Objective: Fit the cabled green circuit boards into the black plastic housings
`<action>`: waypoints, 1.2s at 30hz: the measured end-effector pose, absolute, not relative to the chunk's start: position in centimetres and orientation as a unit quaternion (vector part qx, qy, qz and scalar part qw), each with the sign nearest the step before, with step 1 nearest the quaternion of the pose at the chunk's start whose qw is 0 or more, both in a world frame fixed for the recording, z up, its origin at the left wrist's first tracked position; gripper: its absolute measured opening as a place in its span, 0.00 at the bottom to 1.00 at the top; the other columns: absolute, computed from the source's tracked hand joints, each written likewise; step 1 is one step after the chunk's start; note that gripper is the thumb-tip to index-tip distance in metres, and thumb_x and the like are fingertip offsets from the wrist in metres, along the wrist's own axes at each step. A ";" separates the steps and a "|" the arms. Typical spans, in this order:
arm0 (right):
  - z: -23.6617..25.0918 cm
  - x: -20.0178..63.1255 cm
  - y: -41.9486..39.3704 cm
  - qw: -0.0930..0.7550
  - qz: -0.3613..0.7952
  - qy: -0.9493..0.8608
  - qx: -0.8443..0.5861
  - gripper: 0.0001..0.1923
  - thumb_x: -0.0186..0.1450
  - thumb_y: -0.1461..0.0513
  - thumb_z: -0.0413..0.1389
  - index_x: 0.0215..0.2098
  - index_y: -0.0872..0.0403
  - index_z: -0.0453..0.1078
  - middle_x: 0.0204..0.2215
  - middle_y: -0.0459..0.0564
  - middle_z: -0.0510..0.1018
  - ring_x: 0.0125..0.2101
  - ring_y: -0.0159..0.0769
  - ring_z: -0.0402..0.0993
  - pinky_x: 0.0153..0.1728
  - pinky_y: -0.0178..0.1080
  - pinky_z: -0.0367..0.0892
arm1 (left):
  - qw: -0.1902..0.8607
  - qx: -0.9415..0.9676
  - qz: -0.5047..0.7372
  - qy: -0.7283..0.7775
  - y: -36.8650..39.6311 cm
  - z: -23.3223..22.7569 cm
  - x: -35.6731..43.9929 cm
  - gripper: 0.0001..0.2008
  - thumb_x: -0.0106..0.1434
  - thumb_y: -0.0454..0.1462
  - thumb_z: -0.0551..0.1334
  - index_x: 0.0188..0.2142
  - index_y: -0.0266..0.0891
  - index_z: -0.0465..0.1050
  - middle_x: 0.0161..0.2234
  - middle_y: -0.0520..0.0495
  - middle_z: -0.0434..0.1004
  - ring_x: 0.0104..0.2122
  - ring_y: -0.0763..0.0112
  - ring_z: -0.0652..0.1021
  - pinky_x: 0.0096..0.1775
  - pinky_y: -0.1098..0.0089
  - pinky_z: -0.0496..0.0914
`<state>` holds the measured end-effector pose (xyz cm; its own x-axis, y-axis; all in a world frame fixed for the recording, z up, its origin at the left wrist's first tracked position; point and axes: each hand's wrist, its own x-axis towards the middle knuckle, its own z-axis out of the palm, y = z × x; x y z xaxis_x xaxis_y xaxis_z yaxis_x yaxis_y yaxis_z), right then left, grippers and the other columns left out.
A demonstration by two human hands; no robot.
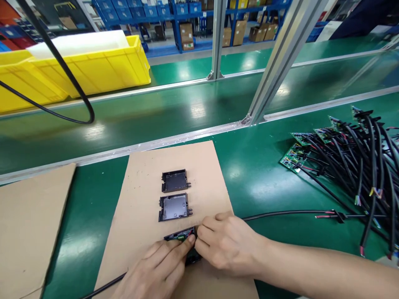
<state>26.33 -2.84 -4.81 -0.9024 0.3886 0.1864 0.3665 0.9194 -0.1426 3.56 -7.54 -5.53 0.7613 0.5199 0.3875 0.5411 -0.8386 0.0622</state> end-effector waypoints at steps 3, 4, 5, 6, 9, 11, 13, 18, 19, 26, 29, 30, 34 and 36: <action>-5.3 26.6 -3.1 0.136 0.063 -0.967 -0.208 0.08 0.68 0.68 0.48 0.34 0.55 0.68 0.29 0.49 0.72 0.29 0.37 0.61 0.26 0.42 0.50 | 0.029 -0.939 -0.189 -0.285 -7.4 -5.6 3.7 0.17 0.70 0.27 0.48 0.37 0.31 0.75 0.46 0.40 0.78 0.40 0.66 0.74 0.43 0.68 0.69; -5.5 26.7 -3.1 0.152 0.068 -0.962 -0.216 0.09 0.67 0.69 0.48 0.36 0.56 0.69 0.29 0.49 0.72 0.29 0.37 0.61 0.27 0.42 0.51 | 0.021 -0.939 -0.189 -0.286 -7.3 -5.6 3.6 0.17 0.70 0.27 0.48 0.36 0.31 0.75 0.46 0.40 0.78 0.40 0.66 0.75 0.43 0.68 0.69; -5.7 26.8 -3.2 0.168 0.073 -0.956 -0.227 0.10 0.66 0.69 0.47 0.37 0.56 0.70 0.30 0.50 0.72 0.29 0.38 0.61 0.28 0.42 0.52 | 0.007 -0.938 -0.196 -0.284 -7.3 -5.5 3.5 0.17 0.70 0.28 0.47 0.37 0.31 0.75 0.47 0.40 0.78 0.40 0.67 0.75 0.43 0.69 0.70; -5.8 26.9 -3.3 0.182 0.082 -0.950 -0.239 0.11 0.65 0.70 0.47 0.39 0.57 0.70 0.30 0.51 0.73 0.30 0.38 0.62 0.29 0.42 0.53 | -0.009 -0.936 -0.210 -0.281 -7.2 -5.4 3.3 0.18 0.71 0.29 0.46 0.37 0.31 0.75 0.47 0.40 0.77 0.40 0.67 0.75 0.42 0.69 0.71; -6.1 27.1 -3.5 0.204 0.118 -0.934 -0.270 0.14 0.65 0.70 0.46 0.44 0.58 0.71 0.32 0.52 0.73 0.32 0.38 0.63 0.34 0.42 0.56 | -0.048 -0.923 -0.258 -0.280 -7.4 -5.2 2.7 0.16 0.70 0.28 0.48 0.41 0.31 0.75 0.46 0.41 0.78 0.43 0.67 0.76 0.45 0.69 0.72; -6.1 27.2 -3.5 0.207 0.142 -0.929 -0.273 0.13 0.65 0.70 0.47 0.44 0.58 0.71 0.33 0.52 0.73 0.33 0.38 0.64 0.35 0.42 0.57 | -0.047 -0.910 -0.276 -0.305 -7.7 -5.1 2.4 0.13 0.67 0.26 0.52 0.44 0.32 0.74 0.43 0.41 0.78 0.45 0.67 0.76 0.46 0.69 0.72; -5.9 27.2 -3.4 0.215 0.154 -0.925 -0.274 0.12 0.65 0.69 0.49 0.43 0.58 0.71 0.33 0.53 0.73 0.33 0.38 0.64 0.35 0.42 0.58 | -0.034 -0.903 -0.274 -0.329 -7.9 -5.1 2.3 0.14 0.65 0.26 0.54 0.46 0.33 0.73 0.41 0.42 0.78 0.45 0.66 0.76 0.46 0.67 0.73; -5.7 27.1 -3.1 0.230 0.154 -0.920 -0.276 0.12 0.65 0.70 0.48 0.41 0.57 0.71 0.31 0.52 0.73 0.31 0.37 0.64 0.34 0.41 0.58 | 0.029 -0.917 -0.229 -0.324 -8.0 -5.8 2.8 0.17 0.67 0.28 0.52 0.51 0.35 0.73 0.45 0.44 0.78 0.42 0.68 0.74 0.42 0.68 0.68; -5.8 27.0 -3.1 0.232 0.150 -0.921 -0.274 0.13 0.65 0.70 0.47 0.42 0.58 0.72 0.31 0.52 0.73 0.31 0.37 0.64 0.34 0.41 0.57 | 0.044 -0.921 -0.217 -0.321 -7.9 -5.9 2.9 0.17 0.67 0.28 0.51 0.51 0.35 0.73 0.46 0.44 0.77 0.41 0.68 0.74 0.41 0.68 0.67; -5.8 26.9 -3.0 0.242 0.081 -0.945 -0.203 0.14 0.70 0.69 0.43 0.39 0.60 0.72 0.32 0.53 0.75 0.33 0.38 0.64 0.34 0.42 0.55 | 0.055 -0.937 -0.150 -0.311 -7.9 -5.4 3.6 0.17 0.68 0.29 0.50 0.50 0.33 0.74 0.47 0.44 0.75 0.41 0.66 0.71 0.40 0.65 0.63; -6.1 27.1 -2.7 0.220 0.101 -0.944 -0.222 0.13 0.69 0.69 0.45 0.40 0.58 0.72 0.30 0.51 0.73 0.33 0.38 0.62 0.34 0.42 0.54 | 0.008 -0.931 -0.176 -0.319 -7.7 -5.1 3.3 0.16 0.66 0.31 0.52 0.51 0.33 0.72 0.46 0.45 0.76 0.40 0.66 0.72 0.38 0.65 0.65; -6.3 27.1 -2.5 0.217 0.109 -0.942 -0.233 0.13 0.68 0.70 0.45 0.41 0.57 0.72 0.30 0.50 0.73 0.33 0.37 0.62 0.34 0.41 0.54 | -0.017 -0.926 -0.192 -0.324 -7.7 -5.0 3.1 0.17 0.66 0.31 0.53 0.51 0.34 0.72 0.46 0.45 0.76 0.40 0.66 0.73 0.39 0.66 0.66; -6.8 26.9 -2.7 0.241 0.104 -0.931 -0.254 0.13 0.66 0.70 0.45 0.39 0.57 0.71 0.29 0.50 0.71 0.31 0.36 0.60 0.33 0.40 0.55 | -0.059 -0.888 -0.231 -0.394 -7.8 -4.6 2.5 0.20 0.64 0.35 0.59 0.56 0.34 0.66 0.48 0.39 0.74 0.46 0.61 0.74 0.44 0.63 0.71; -6.7 26.6 -3.2 0.273 0.080 -0.923 -0.259 0.12 0.68 0.69 0.45 0.37 0.57 0.70 0.29 0.50 0.71 0.30 0.36 0.60 0.32 0.40 0.55 | -0.037 -0.879 -0.227 -0.418 -8.1 -4.8 2.4 0.28 0.62 0.42 0.63 0.58 0.31 0.62 0.49 0.34 0.72 0.47 0.55 0.74 0.44 0.59 0.73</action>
